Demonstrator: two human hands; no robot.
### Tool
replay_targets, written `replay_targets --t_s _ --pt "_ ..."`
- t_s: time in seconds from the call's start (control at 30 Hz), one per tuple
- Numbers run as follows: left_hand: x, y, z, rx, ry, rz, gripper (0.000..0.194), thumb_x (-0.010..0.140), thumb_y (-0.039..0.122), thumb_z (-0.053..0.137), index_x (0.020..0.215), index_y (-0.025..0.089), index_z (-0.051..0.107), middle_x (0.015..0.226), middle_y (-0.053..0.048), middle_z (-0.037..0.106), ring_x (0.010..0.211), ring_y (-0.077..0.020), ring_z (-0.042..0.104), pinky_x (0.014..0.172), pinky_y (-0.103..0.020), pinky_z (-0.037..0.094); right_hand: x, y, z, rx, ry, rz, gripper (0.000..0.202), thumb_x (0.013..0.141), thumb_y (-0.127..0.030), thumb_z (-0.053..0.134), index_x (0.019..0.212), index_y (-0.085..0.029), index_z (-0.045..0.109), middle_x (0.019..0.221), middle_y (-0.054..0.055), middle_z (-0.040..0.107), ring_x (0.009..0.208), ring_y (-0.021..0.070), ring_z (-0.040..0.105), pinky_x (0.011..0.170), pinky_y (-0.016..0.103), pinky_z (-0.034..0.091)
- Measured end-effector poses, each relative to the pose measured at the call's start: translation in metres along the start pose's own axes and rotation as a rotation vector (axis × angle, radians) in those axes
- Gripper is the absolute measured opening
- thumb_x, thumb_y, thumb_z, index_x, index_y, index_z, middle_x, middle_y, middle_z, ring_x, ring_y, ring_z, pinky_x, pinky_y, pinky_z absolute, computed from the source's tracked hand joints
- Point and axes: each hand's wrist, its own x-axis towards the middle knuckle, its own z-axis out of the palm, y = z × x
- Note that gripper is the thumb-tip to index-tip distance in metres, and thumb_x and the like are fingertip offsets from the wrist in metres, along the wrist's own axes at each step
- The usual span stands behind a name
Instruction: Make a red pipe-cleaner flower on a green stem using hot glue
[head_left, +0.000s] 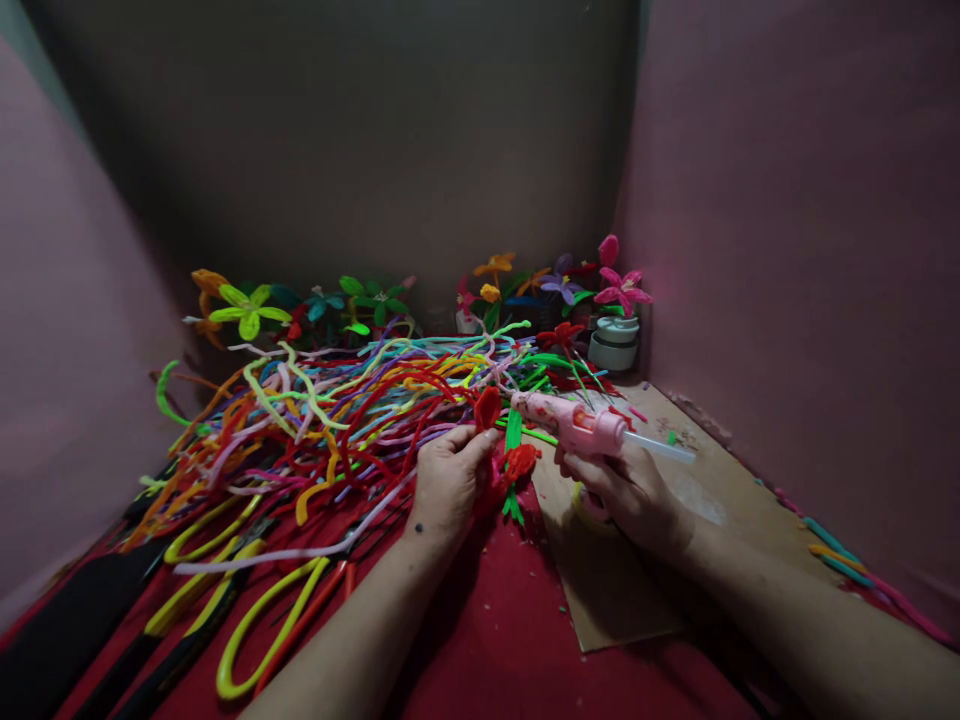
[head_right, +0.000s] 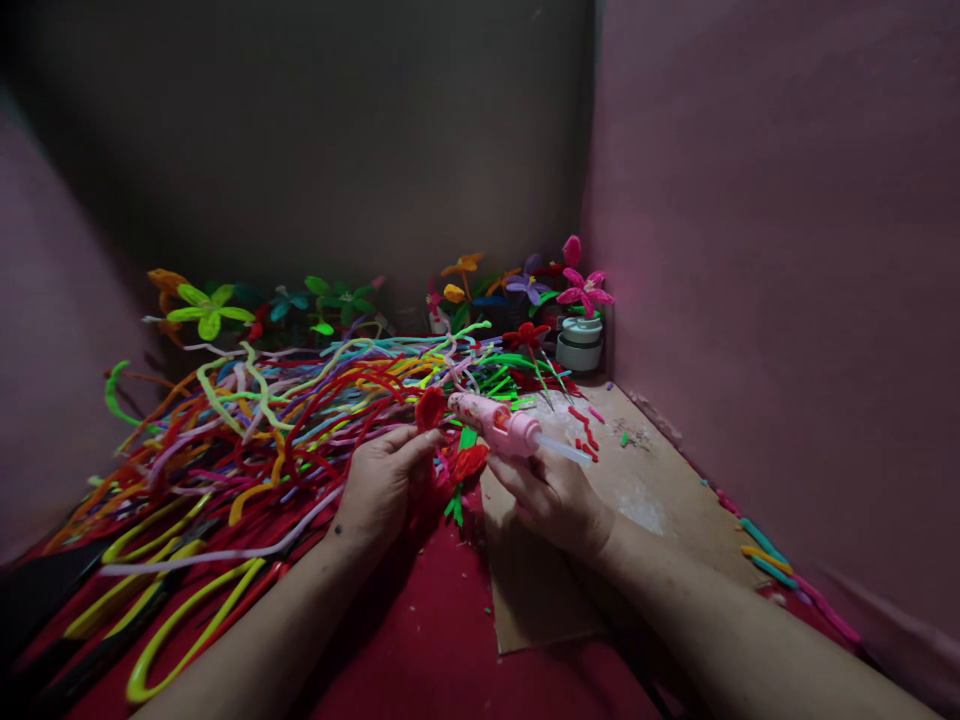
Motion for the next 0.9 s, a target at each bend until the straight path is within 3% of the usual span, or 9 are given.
replay_targets --t_s 0.17,0.5,0.9 --pt "0.0006 0.0 -0.0006 -0.011 -0.004 0.015 0.027 0.063 0.033 0.07 0.056 0.015 0.051 0.039 0.009 0.032 0.035 -0.0032 0.023 0.036 -0.019 0.014 0.0001 -0.0011 0.001 0.035 0.014 0.029 0.021 0.084 -0.038 0.051 0.088 -0.023 0.065 0.066 0.003 0.06 0.066 0.0193 0.057 0.057 0.031 0.047" --pt "0.0006 -0.0014 -0.0004 0.055 -0.01 0.029 0.032 0.066 0.03 0.068 0.051 0.016 0.044 0.039 0.008 0.032 0.034 -0.0031 0.025 0.035 -0.019 0.015 -0.0004 -0.0014 -0.0004 0.032 0.033 0.018 0.024 0.084 -0.039 0.05 0.085 -0.021 0.065 0.065 0.004 0.06 0.066 0.0198 0.057 0.059 0.032 0.047" --pt "0.0021 0.0035 -0.0017 0.017 -0.003 0.013 0.02 0.065 0.031 0.068 0.064 0.012 0.06 0.038 0.009 0.031 0.032 -0.0028 0.023 0.034 -0.018 0.014 0.0003 -0.0035 0.0016 0.076 0.0 -0.016 0.018 0.084 -0.032 0.051 0.09 -0.022 0.065 0.065 0.002 0.06 0.064 0.0178 0.056 0.058 0.031 0.048"
